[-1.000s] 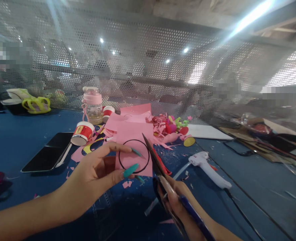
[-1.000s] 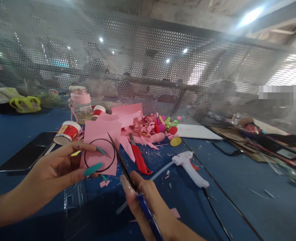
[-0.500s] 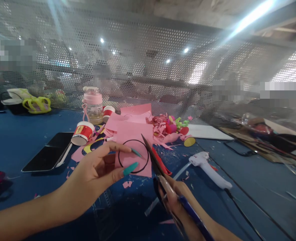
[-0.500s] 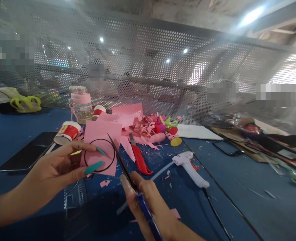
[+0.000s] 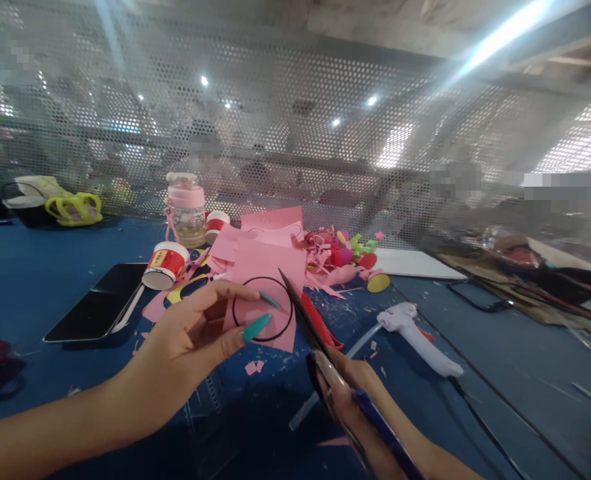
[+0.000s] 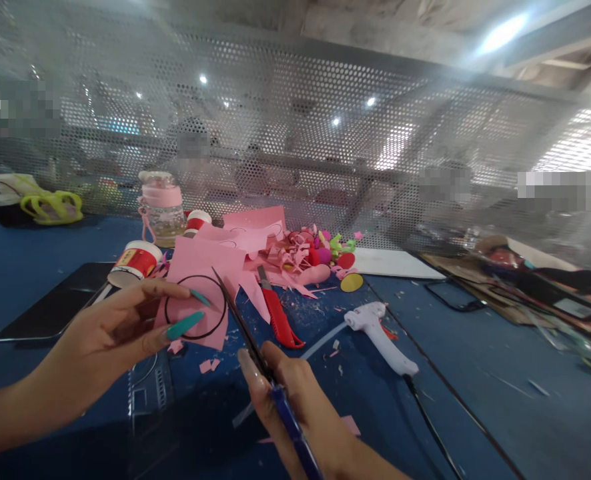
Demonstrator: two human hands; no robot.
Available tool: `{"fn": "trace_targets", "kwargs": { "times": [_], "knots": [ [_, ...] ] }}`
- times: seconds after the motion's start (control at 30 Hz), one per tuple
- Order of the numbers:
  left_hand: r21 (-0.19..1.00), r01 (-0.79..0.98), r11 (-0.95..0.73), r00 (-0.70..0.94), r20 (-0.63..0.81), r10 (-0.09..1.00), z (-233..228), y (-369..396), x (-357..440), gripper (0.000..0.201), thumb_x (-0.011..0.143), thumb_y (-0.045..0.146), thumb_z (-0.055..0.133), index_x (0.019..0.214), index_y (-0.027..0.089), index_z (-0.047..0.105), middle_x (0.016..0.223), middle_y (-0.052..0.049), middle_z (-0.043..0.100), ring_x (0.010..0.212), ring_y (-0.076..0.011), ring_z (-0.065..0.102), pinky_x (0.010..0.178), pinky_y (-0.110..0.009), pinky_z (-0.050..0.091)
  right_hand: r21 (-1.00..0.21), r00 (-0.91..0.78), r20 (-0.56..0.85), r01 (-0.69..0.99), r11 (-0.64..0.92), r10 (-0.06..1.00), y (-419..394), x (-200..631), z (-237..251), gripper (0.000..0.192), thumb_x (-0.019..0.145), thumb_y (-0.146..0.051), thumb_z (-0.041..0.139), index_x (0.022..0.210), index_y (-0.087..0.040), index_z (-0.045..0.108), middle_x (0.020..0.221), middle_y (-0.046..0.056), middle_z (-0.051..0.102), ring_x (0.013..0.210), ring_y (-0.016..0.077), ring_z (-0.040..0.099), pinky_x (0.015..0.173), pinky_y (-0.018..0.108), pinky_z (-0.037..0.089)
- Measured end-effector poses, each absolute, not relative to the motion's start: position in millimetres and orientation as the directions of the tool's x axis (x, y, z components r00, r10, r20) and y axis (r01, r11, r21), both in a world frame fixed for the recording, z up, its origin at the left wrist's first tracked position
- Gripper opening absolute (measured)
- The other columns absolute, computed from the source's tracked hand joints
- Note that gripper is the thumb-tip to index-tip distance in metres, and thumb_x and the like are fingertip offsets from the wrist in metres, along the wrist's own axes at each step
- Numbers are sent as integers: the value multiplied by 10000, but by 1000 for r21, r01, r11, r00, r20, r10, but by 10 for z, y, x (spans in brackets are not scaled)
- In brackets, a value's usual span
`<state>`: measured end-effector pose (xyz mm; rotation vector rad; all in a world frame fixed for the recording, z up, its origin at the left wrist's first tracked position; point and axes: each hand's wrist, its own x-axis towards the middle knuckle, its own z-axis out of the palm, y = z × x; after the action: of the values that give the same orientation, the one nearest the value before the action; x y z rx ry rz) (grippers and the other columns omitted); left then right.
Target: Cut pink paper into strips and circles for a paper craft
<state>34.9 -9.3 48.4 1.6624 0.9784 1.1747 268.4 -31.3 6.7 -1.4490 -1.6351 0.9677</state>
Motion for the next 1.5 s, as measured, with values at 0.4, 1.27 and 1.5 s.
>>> {"fn": "trace_targets", "kwargs": {
  "times": [0.4,1.27,1.5],
  "knots": [
    [940,172,-294,237,250,939,511,-91,352,256,771,309,627,1007,220,581,903,-20,668,667,-118,624,600,-191,523,-867,-94,89,483,124,992,-436,2575,139,570,760,-655,436,1039,-199,634,930,87,636,903,260,578,818,389,488],
    [941,182,-286,156,260,953,453,-64,336,265,795,358,593,1031,241,571,896,-13,679,770,-147,629,525,-163,498,-844,-226,64,507,174,972,-421,2526,238,535,818,-620,347,893,-186,651,823,70,594,763,203,545,714,343,506],
    [932,123,-342,194,315,929,486,-99,369,194,789,297,615,973,239,598,856,10,670,738,-107,621,633,-152,510,-854,-105,81,505,123,991,-468,2534,224,578,757,-677,411,994,-203,643,879,77,619,871,241,570,811,382,478]
  ]
}}
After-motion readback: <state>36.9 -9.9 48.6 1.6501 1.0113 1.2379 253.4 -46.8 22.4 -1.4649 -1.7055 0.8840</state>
